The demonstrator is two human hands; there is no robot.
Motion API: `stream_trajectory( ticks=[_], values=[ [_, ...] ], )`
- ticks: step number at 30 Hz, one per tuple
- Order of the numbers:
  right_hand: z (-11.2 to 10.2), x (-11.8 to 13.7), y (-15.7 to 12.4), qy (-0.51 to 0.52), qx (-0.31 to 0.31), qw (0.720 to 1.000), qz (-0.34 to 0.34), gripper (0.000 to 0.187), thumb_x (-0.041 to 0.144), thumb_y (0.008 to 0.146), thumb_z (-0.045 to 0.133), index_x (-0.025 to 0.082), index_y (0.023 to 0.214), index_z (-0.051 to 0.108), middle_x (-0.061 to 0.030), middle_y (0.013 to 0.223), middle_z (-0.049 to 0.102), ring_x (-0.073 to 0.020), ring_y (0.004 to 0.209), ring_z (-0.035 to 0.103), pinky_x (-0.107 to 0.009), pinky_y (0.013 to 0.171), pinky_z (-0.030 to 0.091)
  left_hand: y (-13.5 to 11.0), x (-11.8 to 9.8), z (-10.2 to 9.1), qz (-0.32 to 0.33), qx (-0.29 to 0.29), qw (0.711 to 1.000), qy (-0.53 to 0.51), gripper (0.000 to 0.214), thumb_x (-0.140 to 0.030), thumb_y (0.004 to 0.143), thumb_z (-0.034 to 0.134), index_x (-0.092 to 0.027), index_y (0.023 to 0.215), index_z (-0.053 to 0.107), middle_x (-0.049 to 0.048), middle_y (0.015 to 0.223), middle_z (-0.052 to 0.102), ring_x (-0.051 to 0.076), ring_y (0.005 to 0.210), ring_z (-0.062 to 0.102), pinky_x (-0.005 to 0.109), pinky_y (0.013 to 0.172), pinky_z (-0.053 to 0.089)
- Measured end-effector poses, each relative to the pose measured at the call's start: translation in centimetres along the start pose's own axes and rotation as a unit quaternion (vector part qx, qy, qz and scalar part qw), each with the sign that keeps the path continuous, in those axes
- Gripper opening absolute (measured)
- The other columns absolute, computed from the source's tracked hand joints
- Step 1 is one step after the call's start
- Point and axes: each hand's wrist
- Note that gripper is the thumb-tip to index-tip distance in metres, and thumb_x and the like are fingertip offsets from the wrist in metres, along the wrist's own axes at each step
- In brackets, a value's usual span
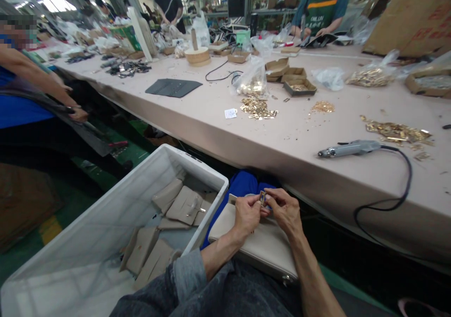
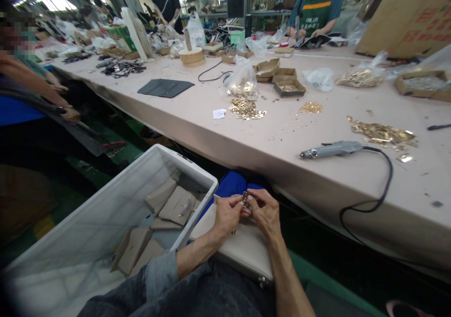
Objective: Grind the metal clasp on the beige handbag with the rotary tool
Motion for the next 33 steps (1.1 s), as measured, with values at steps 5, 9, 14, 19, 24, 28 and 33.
stream_trajectory(
  ticks=[5,9,14,19,24,28,33],
  values=[
    [0.1,0.1,-0.1,-0.014,0.017,0.999,-0.027,0.024,0.039,0.089,0.072,0.022,0.104,0.081,-0.0079,0.103,0.073,-0.0221,0.090,0.069,-0.033,0.079,0.056,-0.2,-0.4,0.0,-0.001,-0.001,1.000,0.019,0.032,-0.020,0.089,0.062,-0.009,0.113,0.081,0.0091,0.081,0.078,0.019,0.061,0.075,0.028,0.063,0.066],
    [0.3,0.0,-0.1,-0.021,0.012,0.999,-0.036,0.023,0.040,0.090,0.072,0.022,0.102,0.081,-0.0080,0.101,0.073,-0.0224,0.090,0.069,-0.032,0.077,0.055,-0.3,-0.8,0.0,-0.008,-0.004,1.000,0.016,0.033,-0.022,0.088,0.062,-0.008,0.111,0.082,0.0092,0.078,0.078,0.020,0.062,0.075,0.029,0.063,0.065],
    [0.5,-0.3,-0.4,-0.001,0.023,0.999,-0.034,0.024,0.042,0.091,0.071,0.022,0.096,0.081,-0.0084,0.096,0.072,-0.0235,0.089,0.069,-0.033,0.080,0.056,-0.5,-1.7,0.0,0.009,-0.009,0.999,0.053,0.033,-0.033,0.088,0.066,-0.009,0.102,0.084,0.0106,0.079,0.078,0.022,0.066,0.074,0.028,0.059,0.062],
    [1.1,-1.0,-0.1,-0.005,0.021,0.998,-0.051,0.024,0.043,0.092,0.068,0.022,0.090,0.080,-0.0076,0.091,0.071,-0.0230,0.085,0.069,-0.030,0.077,0.056,0.4,-0.5,-0.7,0.029,-0.006,0.995,0.095,0.040,-0.042,0.087,0.067,-0.008,0.097,0.085,0.0126,0.077,0.077,0.026,0.071,0.073,0.027,0.059,0.058],
    [1.3,-0.9,0.0,-0.009,0.026,0.995,-0.091,0.030,0.047,0.093,0.067,0.021,0.082,0.077,-0.0065,0.081,0.068,-0.0205,0.074,0.067,-0.027,0.068,0.055,1.1,1.3,-1.5,0.015,0.019,0.997,0.072,0.049,-0.052,0.084,0.073,-0.007,0.099,0.084,0.0136,0.076,0.075,0.028,0.075,0.073,0.029,0.061,0.059],
    [1.1,-1.4,0.3,-0.032,0.031,0.994,-0.096,0.030,0.046,0.093,0.066,0.020,0.080,0.076,-0.0065,0.079,0.069,-0.0206,0.072,0.068,-0.026,0.068,0.056,1.2,1.5,-1.7,0.014,0.014,0.998,0.062,0.049,-0.054,0.083,0.075,-0.007,0.094,0.084,0.0126,0.070,0.073,0.025,0.066,0.072,0.028,0.060,0.058],
    [1.3,-2.6,-0.1,-0.076,-0.009,0.992,-0.105,0.023,0.044,0.090,0.070,0.027,0.098,0.083,-0.0082,0.088,0.075,-0.0271,0.081,0.074,-0.033,0.074,0.063,1.2,0.7,-1.4,0.017,0.007,0.999,0.045,0.051,-0.059,0.078,0.078,-0.009,0.086,0.085,0.0150,0.073,0.075,0.028,0.068,0.073,0.033,0.062,0.061]
  ],
)
Point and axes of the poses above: each hand's wrist, its own y-axis towards the middle knuckle, its own z-axis out of the palm, x = y × z
